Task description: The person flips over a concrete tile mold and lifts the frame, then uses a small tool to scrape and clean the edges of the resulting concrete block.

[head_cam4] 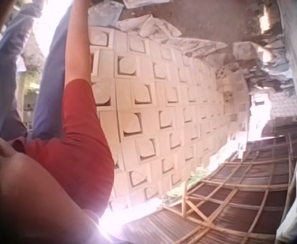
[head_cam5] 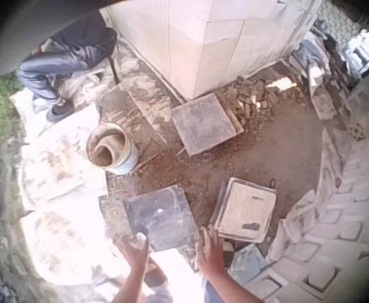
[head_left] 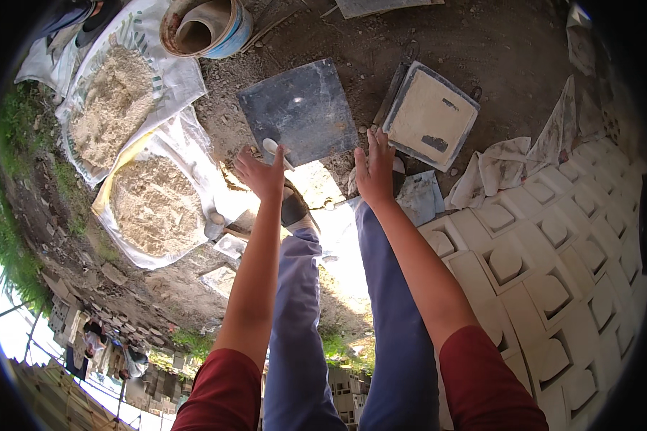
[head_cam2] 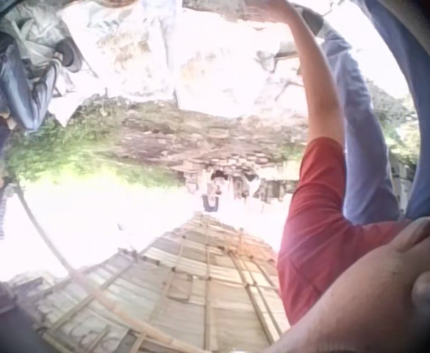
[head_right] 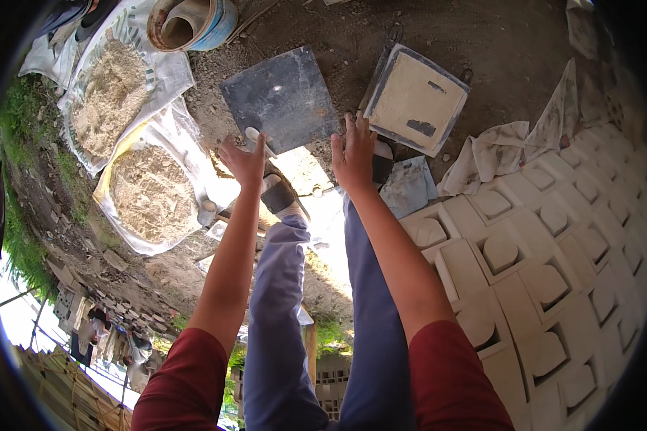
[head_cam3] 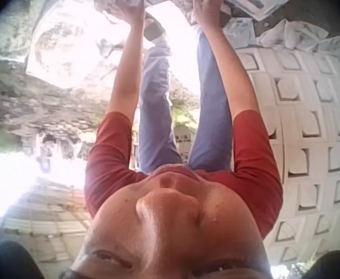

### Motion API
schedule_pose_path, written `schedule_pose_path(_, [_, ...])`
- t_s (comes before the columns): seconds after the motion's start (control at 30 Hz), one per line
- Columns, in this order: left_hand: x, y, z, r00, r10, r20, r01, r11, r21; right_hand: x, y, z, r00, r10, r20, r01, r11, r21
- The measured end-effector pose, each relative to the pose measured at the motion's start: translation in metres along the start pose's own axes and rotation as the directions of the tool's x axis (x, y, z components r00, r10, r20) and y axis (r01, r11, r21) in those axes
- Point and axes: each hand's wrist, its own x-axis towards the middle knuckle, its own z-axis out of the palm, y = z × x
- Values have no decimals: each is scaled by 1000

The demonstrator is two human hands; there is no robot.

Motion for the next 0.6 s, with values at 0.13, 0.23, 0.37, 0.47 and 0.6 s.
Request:
schedule_pose_path(0.13, [1,-26,6,996,82,-44,-84,994,-65,-4,-9,25,995,-101,-5,101,994,29])
schedule_pose_path(0.23, [1,-50,3,990,93,110,-60,961,-270,-5,-11,34,999,-51,13,51,999,-11])
schedule_pose_path(0.37, [12,-96,-8,975,77,208,-1,939,-343,-5,-14,33,999,-41,7,41,999,3])
schedule_pose_path(0.47, [19,-93,-18,984,64,164,2,928,-374,-1,-5,18,1000,3,-23,-3,1000,26])
schedule_pose_path(0.6, [14,-17,-34,971,217,101,-204,971,-122,4,34,-22,986,107,-124,-108,994,0])
